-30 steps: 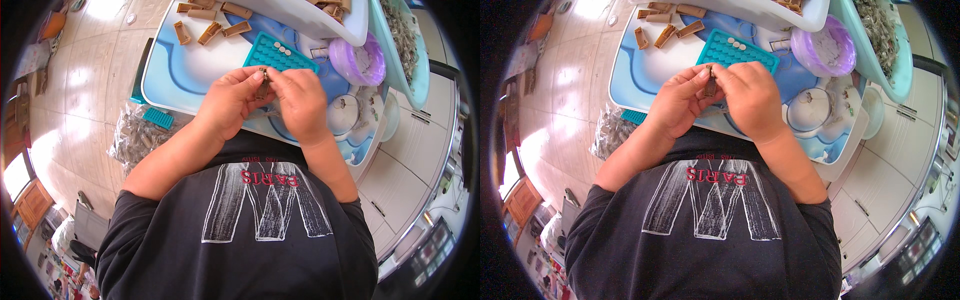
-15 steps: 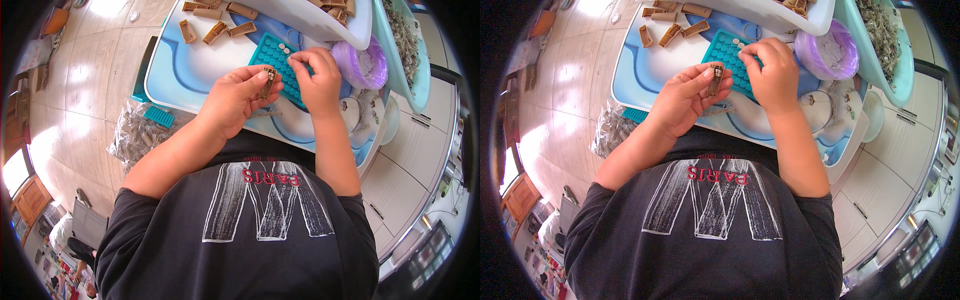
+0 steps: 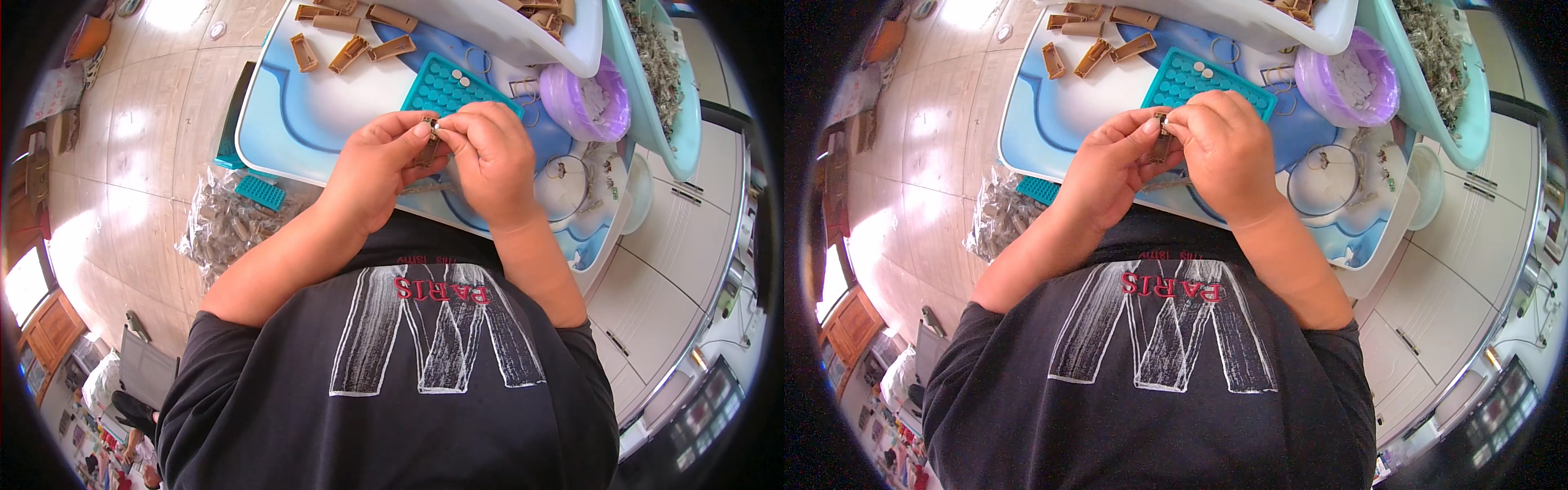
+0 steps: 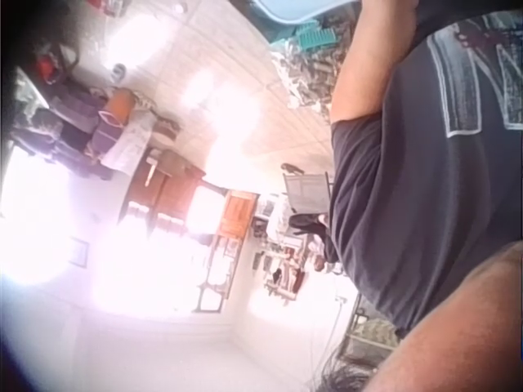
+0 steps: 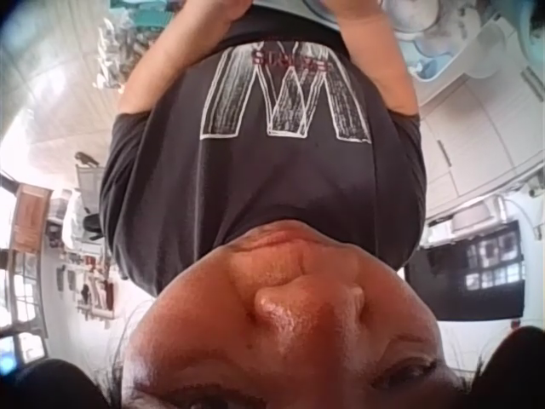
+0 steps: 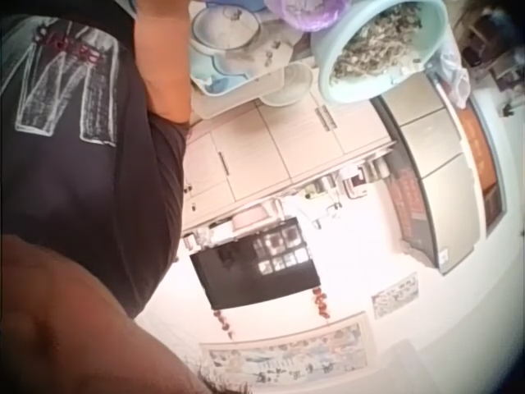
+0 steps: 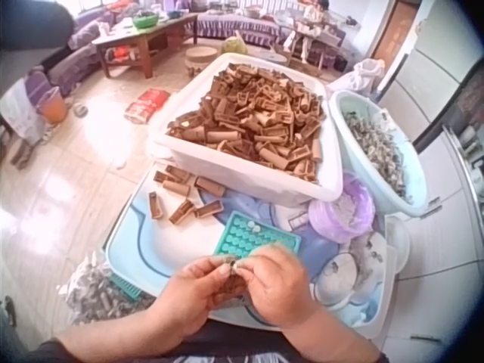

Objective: The person assembles small metal and plastic components into plastic casings by hand at a workbench.

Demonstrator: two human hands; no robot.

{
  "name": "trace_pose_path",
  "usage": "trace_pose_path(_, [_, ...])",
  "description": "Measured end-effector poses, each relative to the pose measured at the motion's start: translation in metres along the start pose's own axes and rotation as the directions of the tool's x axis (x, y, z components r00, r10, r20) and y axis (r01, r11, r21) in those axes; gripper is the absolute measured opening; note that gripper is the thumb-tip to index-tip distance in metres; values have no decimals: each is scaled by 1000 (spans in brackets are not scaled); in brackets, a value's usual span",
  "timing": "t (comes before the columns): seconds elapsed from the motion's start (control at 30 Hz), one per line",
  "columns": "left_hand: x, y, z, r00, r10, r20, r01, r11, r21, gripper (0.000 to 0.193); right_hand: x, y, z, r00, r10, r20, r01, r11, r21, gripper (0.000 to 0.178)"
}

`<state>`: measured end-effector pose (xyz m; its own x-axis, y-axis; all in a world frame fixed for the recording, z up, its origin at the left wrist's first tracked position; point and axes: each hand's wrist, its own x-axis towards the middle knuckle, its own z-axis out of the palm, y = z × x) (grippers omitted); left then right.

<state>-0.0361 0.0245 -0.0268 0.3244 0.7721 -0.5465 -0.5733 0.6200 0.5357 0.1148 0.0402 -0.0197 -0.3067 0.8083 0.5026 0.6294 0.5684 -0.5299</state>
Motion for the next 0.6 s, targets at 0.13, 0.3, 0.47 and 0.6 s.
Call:
trace_pose_path(0.13, [-2, 1, -4, 998, 61, 27, -61, 998, -5, 22, -2, -5, 8, 998, -40, -50, 37, 997, -71, 11])
trace_pose_path(0.3, [-6, 4, -7, 998, 67, 5, -67, 998, 12, 25, -1, -11, 16, 997, -47, -55, 45, 999, -26, 10])
trace_pose_path(0.47, [-8, 8, -17, 989, 146, 11, -147, 988, 38, 24, 8, -14, 15, 999, 29, 27, -34, 980, 197, 6])
trace_pose_path(0.6, [-12, 13, -21, 987, 160, -2, -160, 985, 60, 22, 29, -4, 12, 994, 100, 54, -111, 961, 254, 5])
